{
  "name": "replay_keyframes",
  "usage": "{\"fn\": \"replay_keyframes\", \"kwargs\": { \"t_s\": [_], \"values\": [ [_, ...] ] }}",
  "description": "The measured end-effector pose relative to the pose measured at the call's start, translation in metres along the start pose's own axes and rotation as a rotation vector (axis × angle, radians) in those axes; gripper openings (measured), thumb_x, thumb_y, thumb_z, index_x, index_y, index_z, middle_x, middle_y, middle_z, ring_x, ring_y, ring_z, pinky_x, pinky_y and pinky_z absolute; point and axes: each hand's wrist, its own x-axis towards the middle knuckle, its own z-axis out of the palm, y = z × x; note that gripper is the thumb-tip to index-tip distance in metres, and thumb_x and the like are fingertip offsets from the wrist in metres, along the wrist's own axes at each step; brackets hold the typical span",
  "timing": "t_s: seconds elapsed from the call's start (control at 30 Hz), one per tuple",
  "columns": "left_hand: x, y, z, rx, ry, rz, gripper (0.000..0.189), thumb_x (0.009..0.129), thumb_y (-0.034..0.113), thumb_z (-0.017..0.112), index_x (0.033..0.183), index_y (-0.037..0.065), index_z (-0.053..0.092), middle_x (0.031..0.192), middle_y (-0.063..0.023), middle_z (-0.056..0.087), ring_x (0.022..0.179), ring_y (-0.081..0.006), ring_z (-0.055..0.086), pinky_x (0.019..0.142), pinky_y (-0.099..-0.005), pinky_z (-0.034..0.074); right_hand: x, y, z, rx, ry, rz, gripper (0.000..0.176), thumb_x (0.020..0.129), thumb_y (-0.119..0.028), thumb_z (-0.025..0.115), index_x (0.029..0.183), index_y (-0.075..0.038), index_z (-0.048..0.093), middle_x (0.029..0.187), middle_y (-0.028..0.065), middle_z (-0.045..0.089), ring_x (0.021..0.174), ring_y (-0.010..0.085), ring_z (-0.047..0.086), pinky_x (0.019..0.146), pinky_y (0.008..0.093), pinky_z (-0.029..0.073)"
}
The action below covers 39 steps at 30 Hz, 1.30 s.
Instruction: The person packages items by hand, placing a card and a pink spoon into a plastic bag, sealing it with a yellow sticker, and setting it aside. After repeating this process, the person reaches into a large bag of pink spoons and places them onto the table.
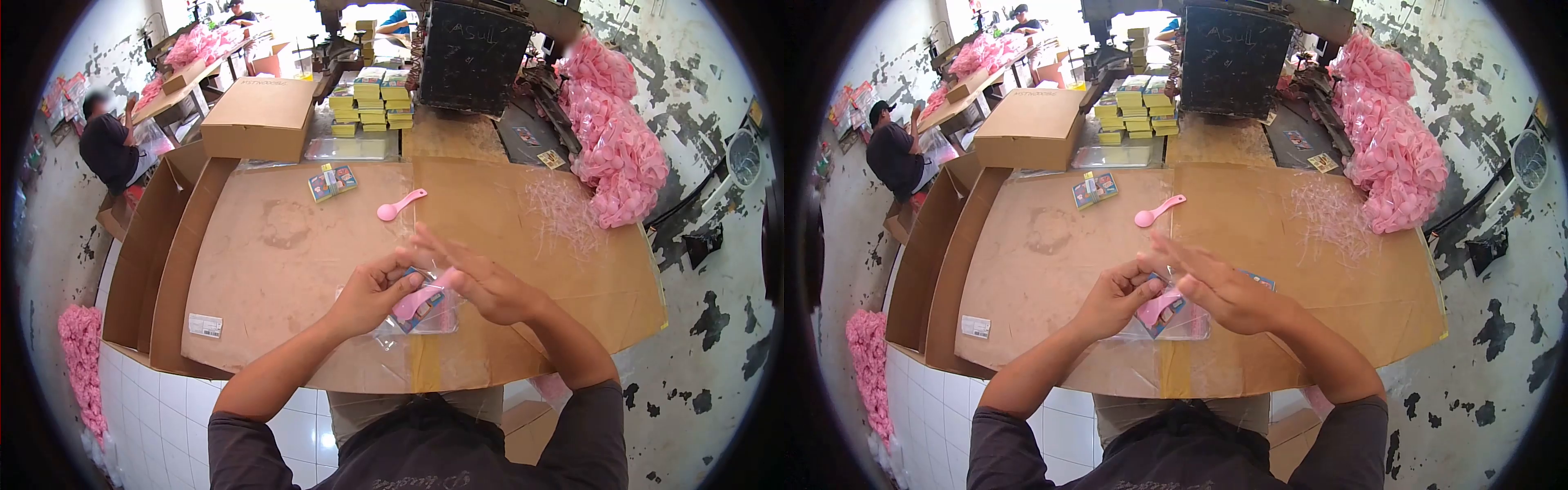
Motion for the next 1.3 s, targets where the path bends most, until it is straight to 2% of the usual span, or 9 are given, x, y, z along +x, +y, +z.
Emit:
{"fn": "replay_keyframes", "kwargs": {
  "t_s": [0.1, 0.2, 0.37, 0.47, 0.67, 0.77, 1.0, 1.17, 1.3],
  "values": [
    [-0.002, 0.009, -0.003, -0.006, -0.026, -0.083, 0.031, 0.106, 0.016, 0.063, 0.132, 0.000, 0.063, 0.109, -0.0061, 0.074, 0.097, -0.0093, 0.068, 0.086, -0.0268, 0.055, 0.002, 0.001, -0.012, 0.414, -0.091, 0.075, 0.055, 0.106, -0.021, 0.052, 0.156, -0.002, 0.040, 0.156, 0.0173, 0.049, 0.144, 0.0338, 0.045, 0.121, 0.0453, 0.030],
    [-0.003, 0.009, -0.005, -0.093, -0.095, -0.080, 0.031, 0.107, 0.016, 0.061, 0.133, 0.000, 0.062, 0.110, -0.0059, 0.075, 0.098, -0.0081, 0.068, 0.085, -0.0253, 0.054, 0.012, -0.009, -0.024, 0.143, -0.040, -0.042, 0.044, 0.102, -0.017, 0.059, 0.144, -0.005, 0.055, 0.150, 0.0157, 0.053, 0.139, 0.0326, 0.050, 0.117, 0.0450, 0.035],
    [-0.003, 0.013, 0.001, -0.076, -0.076, 0.060, 0.035, 0.107, 0.016, 0.060, 0.138, 0.000, 0.057, 0.131, -0.0116, 0.068, 0.123, -0.0170, 0.062, 0.105, -0.0343, 0.049, 0.018, -0.045, -0.024, -0.235, -0.047, -0.217, 0.015, 0.090, -0.009, 0.072, 0.104, -0.007, 0.073, 0.123, 0.0095, 0.068, 0.121, 0.0287, 0.063, 0.100, 0.0425, 0.049],
    [-0.003, 0.014, 0.003, -0.010, -0.004, 0.152, 0.036, 0.107, 0.015, 0.059, 0.138, -0.001, 0.056, 0.140, -0.0131, 0.062, 0.132, -0.0199, 0.058, 0.112, -0.0373, 0.045, 0.024, -0.083, -0.023, -0.921, 0.113, -0.381, 0.008, 0.087, -0.010, 0.073, 0.095, -0.007, 0.074, 0.101, 0.0054, 0.070, 0.101, 0.0264, 0.067, 0.084, 0.0399, 0.053],
    [-0.010, 0.035, 0.011, 0.340, -0.042, 0.337, 0.040, 0.104, 0.011, 0.062, 0.141, -0.002, 0.055, 0.142, -0.0147, 0.061, 0.133, -0.0204, 0.058, 0.113, -0.0377, 0.044, 0.020, -0.086, -0.020, -0.680, 0.125, -0.033, 0.009, 0.088, -0.013, 0.075, 0.091, -0.006, 0.072, 0.079, 0.0077, 0.060, 0.072, 0.0246, 0.063, 0.065, 0.0379, 0.050],
    [-0.006, 0.037, 0.017, 0.468, 0.035, 0.355, 0.034, 0.103, 0.007, 0.063, 0.135, -0.002, 0.059, 0.135, -0.0146, 0.067, 0.124, -0.0196, 0.065, 0.108, -0.0355, 0.049, 0.020, -0.083, -0.019, -0.736, 0.142, -0.091, 0.008, 0.089, -0.011, 0.073, 0.092, -0.004, 0.071, 0.079, 0.0091, 0.061, 0.066, 0.0260, 0.062, 0.061, 0.0374, 0.050],
    [-0.003, 0.029, 0.019, 0.308, 0.163, 0.327, 0.029, 0.102, 0.010, 0.065, 0.129, -0.001, 0.065, 0.095, -0.0104, 0.079, 0.091, -0.0126, 0.074, 0.083, -0.0294, 0.057, 0.022, -0.078, -0.011, -0.700, 0.291, -0.095, 0.009, 0.090, -0.010, 0.073, 0.095, -0.004, 0.070, 0.089, 0.0103, 0.065, 0.079, 0.0247, 0.066, 0.069, 0.0363, 0.051],
    [-0.008, 0.032, 0.016, 0.378, 0.160, 0.281, 0.035, 0.102, 0.004, 0.062, 0.137, -0.004, 0.060, 0.097, -0.0113, 0.077, 0.089, -0.0103, 0.072, 0.079, -0.0276, 0.058, 0.025, -0.065, -0.001, -1.072, 0.302, -0.422, 0.022, 0.082, -0.007, 0.077, 0.103, -0.010, 0.072, 0.109, 0.0055, 0.067, 0.102, 0.0255, 0.066, 0.084, 0.0373, 0.048],
    [-0.013, 0.033, 0.022, 0.544, 0.155, 0.311, 0.040, 0.101, 0.003, 0.063, 0.139, -0.007, 0.057, 0.093, -0.0119, 0.077, 0.082, -0.0111, 0.072, 0.073, -0.0271, 0.058, 0.026, -0.057, 0.007, -1.266, 0.327, -0.458, 0.022, 0.078, -0.015, 0.076, 0.099, -0.010, 0.070, 0.109, 0.0035, 0.066, 0.110, 0.0228, 0.063, 0.094, 0.0386, 0.043]
  ]
}}
